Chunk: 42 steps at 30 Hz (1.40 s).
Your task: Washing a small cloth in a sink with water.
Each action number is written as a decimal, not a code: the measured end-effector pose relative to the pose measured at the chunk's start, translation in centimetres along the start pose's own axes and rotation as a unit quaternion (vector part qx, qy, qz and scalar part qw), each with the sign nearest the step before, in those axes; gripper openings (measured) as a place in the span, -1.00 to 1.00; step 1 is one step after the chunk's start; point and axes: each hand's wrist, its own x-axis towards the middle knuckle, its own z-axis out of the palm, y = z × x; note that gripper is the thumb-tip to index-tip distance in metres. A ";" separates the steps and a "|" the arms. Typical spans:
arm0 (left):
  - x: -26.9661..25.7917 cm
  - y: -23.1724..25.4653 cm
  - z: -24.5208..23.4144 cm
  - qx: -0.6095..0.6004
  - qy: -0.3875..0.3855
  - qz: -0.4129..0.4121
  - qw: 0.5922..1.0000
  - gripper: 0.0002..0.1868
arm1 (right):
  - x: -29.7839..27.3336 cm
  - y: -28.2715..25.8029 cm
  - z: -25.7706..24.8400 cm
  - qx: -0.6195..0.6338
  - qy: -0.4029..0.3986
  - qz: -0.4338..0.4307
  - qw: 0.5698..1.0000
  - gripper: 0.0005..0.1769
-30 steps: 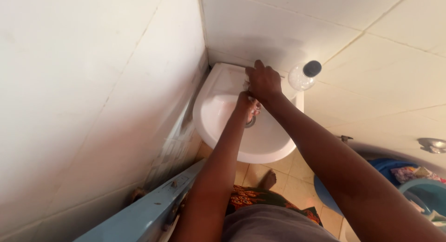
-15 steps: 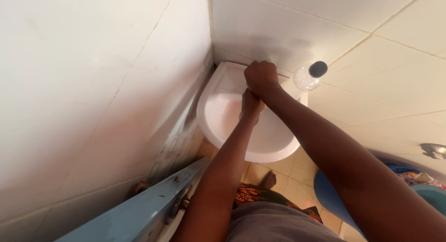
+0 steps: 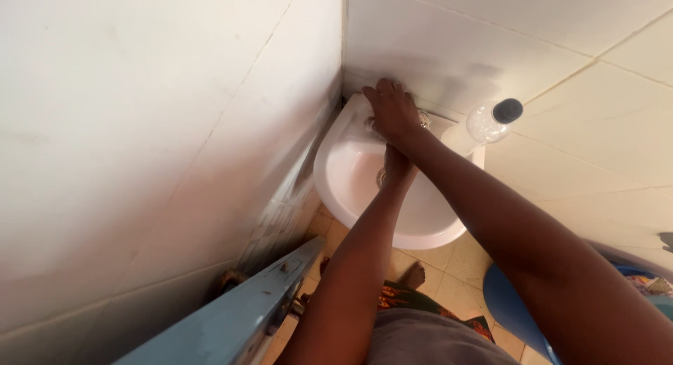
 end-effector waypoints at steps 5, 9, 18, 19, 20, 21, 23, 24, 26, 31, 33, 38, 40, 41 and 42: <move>-3.3 -0.9 -0.5 0.049 0.087 0.123 0.987 -0.41 | -1.4 0.9 1.5 -0.070 -0.031 -0.002 0.997 -0.63; -1.6 1.9 -3.7 -0.016 0.068 0.083 0.994 -0.42 | -3.5 3.1 6.0 -0.049 -0.349 0.070 0.933 -0.66; -2.5 3.8 -6.5 -0.167 0.006 -0.014 0.986 -0.42 | -4.0 0.4 6.9 -0.065 -0.156 -0.020 0.985 -0.54; -3.1 3.2 -6.2 -0.182 -0.002 -0.028 0.983 -0.42 | -3.8 0.2 6.0 -0.062 -0.160 -0.019 0.985 -0.54; -3.6 2.6 -6.0 -0.197 -0.010 -0.043 0.979 -0.42 | -3.7 -0.1 5.0 -0.038 -0.211 -0.020 0.977 -0.53; -3.3 2.0 -6.0 -0.211 -0.014 -0.052 0.976 -0.42 | -2.8 -0.1 4.0 -0.016 -0.256 -0.022 0.966 -0.52; -3.0 2.5 -7.1 -0.241 -0.025 -0.070 0.968 -0.42 | -2.8 0.4 4.6 0.006 -0.261 -0.056 0.964 -0.46; -2.8 3.0 -7.5 -0.258 -0.031 -0.078 0.963 -0.41 | -2.8 0.7 4.8 0.027 -0.268 -0.089 0.959 -0.41; -2.3 2.9 -7.0 -0.290 -0.043 -0.096 0.951 -0.41 | -3.4 0.1 4.8 0.036 -0.258 -0.053 0.964 -0.57; -2.7 3.7 -9.0 -0.357 -0.077 -0.142 0.920 -0.41 | -2.5 -0.4 4.5 0.069 -0.241 0.065 0.966 -0.68; -2.5 4.3 -9.3 -0.387 -0.092 -0.159 0.904 -0.40 | -2.4 0.4 4.3 0.048 -0.299 0.070 0.950 -0.64; -2.5 4.8 -8.2 -0.459 -0.129 -0.198 0.856 -0.39 | -4.5 -1.4 -2.5 0.140 -0.014 0.130 0.982 -0.60; -1.3 -0.2 -4.0 -0.469 -0.139 -0.207 0.847 -0.39 | -6.6 -1.9 -4.3 0.167 0.140 0.116 0.969 -0.58; -1.2 -4.0 0.5 -0.370 -0.106 -0.093 0.918 -0.52 | -8.1 -2.3 -5.5 0.183 0.152 0.160 0.958 -0.54; 0.7 -6.7 5.3 -0.261 -0.070 0.025 0.963 -0.61 | -9.5 -2.7 -6.6 0.199 0.164 0.203 0.945 -0.49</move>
